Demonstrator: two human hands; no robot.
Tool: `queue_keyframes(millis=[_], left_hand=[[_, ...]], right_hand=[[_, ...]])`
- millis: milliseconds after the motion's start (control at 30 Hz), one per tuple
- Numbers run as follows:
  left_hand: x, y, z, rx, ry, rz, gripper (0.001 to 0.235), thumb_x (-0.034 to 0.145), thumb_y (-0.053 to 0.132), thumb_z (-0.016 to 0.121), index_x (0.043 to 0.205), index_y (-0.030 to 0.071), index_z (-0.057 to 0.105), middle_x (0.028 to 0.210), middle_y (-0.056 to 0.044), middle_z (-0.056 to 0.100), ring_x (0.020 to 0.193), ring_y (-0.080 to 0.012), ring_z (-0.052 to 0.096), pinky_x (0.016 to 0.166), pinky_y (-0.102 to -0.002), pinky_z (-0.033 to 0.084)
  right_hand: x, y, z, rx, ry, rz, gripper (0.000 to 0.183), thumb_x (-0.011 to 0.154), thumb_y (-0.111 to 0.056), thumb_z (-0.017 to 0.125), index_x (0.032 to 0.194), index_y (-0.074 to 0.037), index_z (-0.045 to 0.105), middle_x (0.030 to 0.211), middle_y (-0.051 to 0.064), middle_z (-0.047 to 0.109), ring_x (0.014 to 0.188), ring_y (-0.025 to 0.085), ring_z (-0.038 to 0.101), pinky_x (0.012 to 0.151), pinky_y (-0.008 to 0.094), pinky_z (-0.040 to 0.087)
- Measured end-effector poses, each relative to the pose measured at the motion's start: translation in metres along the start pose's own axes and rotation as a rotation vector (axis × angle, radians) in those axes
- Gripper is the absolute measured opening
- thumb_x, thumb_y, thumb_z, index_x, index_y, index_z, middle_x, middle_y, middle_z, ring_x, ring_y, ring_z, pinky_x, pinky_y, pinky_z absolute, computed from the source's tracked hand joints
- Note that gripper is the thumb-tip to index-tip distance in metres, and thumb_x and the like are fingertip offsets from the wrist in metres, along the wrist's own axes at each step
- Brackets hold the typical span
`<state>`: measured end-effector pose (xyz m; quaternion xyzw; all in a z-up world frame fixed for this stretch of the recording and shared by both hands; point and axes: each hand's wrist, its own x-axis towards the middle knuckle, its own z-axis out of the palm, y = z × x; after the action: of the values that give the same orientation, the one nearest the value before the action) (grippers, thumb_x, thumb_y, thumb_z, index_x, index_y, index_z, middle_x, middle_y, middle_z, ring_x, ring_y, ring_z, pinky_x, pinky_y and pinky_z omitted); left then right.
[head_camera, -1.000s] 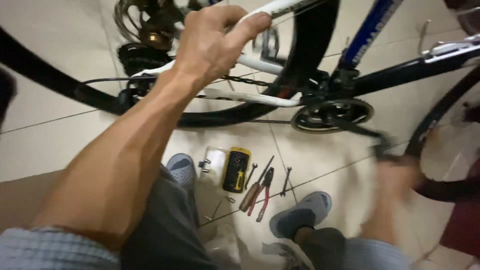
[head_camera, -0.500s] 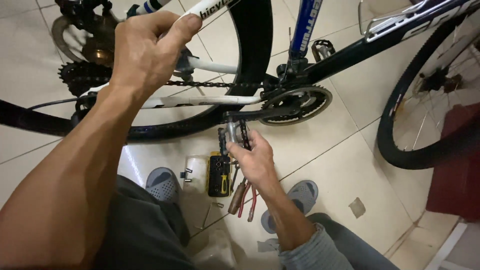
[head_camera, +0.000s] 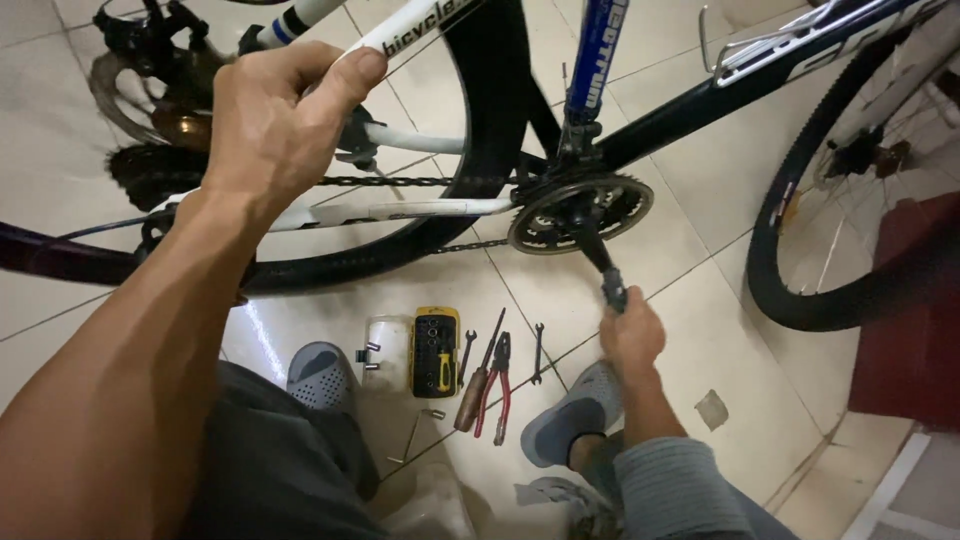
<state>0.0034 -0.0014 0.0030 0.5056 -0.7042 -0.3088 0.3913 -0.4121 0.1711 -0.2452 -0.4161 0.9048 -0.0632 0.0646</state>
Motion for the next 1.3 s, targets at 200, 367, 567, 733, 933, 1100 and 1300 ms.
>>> queue_keyframes(millis=[200,367,567,733,933,1100,1300], left_hand=[[0.001,-0.003,0.001,-0.017,0.004,0.039,0.04,0.107,0.045,0.063,0.088,0.012,0.073,0.066,0.003,0.048,0.064,-0.0106,0.041,0.055,-0.031,0.031],[0.002,-0.001,0.002,-0.04,0.011,0.017,0.044,0.106,0.048,0.063,0.083,0.012,0.071,0.065,0.004,0.048,0.063,-0.0097,0.04,0.056,-0.029,0.03],[0.001,-0.004,0.001,-0.025,0.007,0.025,0.041,0.108,0.045,0.063,0.083,0.012,0.07,0.064,0.005,0.047,0.062,-0.0093,0.039,0.055,-0.029,0.03],[0.002,0.005,0.0,-0.004,0.009,0.01,0.04,0.106,0.045,0.062,0.092,0.011,0.077,0.069,0.002,0.061,0.061,-0.0106,0.046,0.052,-0.03,0.033],[0.003,-0.001,0.0,0.009,0.002,0.023,0.041,0.107,0.044,0.062,0.086,0.011,0.074,0.065,0.003,0.053,0.063,-0.0104,0.044,0.055,-0.031,0.032],[0.006,-0.012,-0.001,-0.025,0.007,0.08,0.052,0.108,0.042,0.065,0.069,0.018,0.041,0.066,0.006,0.032,0.066,-0.0094,0.031,0.062,-0.031,0.025],[0.004,-0.015,0.004,-0.176,-0.019,0.345,0.045,0.102,0.051,0.054,0.114,0.009,0.067,0.108,-0.009,0.075,0.108,-0.0235,0.074,0.092,-0.04,0.062]], right_hand=[[0.007,0.006,0.025,-0.089,-0.016,0.031,0.025,0.091,-0.03,0.06,0.109,-0.013,0.053,0.094,0.016,0.071,0.085,0.041,0.068,0.067,0.054,0.051],[-0.072,-0.113,-0.02,0.332,-0.44,0.107,0.032,0.097,-0.038,0.06,0.12,-0.016,0.055,0.101,0.011,0.071,0.087,0.029,0.069,0.076,0.043,0.054],[-0.135,-0.204,-0.089,0.714,-0.527,-0.045,0.031,0.09,-0.033,0.068,0.112,-0.016,0.055,0.107,0.004,0.065,0.084,0.017,0.064,0.07,0.035,0.058],[-0.136,-0.213,-0.125,0.944,-0.471,-0.101,0.055,0.085,-0.036,0.063,0.135,-0.012,0.053,0.12,0.009,0.069,0.102,0.022,0.072,0.093,0.044,0.061],[-0.077,-0.135,0.0,0.437,-0.65,0.06,0.049,0.102,-0.031,0.054,0.149,-0.027,0.039,0.088,0.003,0.065,0.057,0.012,0.056,0.045,0.026,0.048],[0.033,0.082,0.069,0.025,0.305,-0.229,0.032,0.097,-0.032,0.058,0.123,-0.015,0.064,0.102,0.013,0.068,0.091,0.038,0.066,0.076,0.051,0.05],[0.052,0.057,-0.05,-0.384,0.651,-0.153,0.039,0.088,-0.018,0.085,0.126,-0.014,0.077,0.105,0.011,0.072,0.092,0.028,0.067,0.068,0.038,0.052]])
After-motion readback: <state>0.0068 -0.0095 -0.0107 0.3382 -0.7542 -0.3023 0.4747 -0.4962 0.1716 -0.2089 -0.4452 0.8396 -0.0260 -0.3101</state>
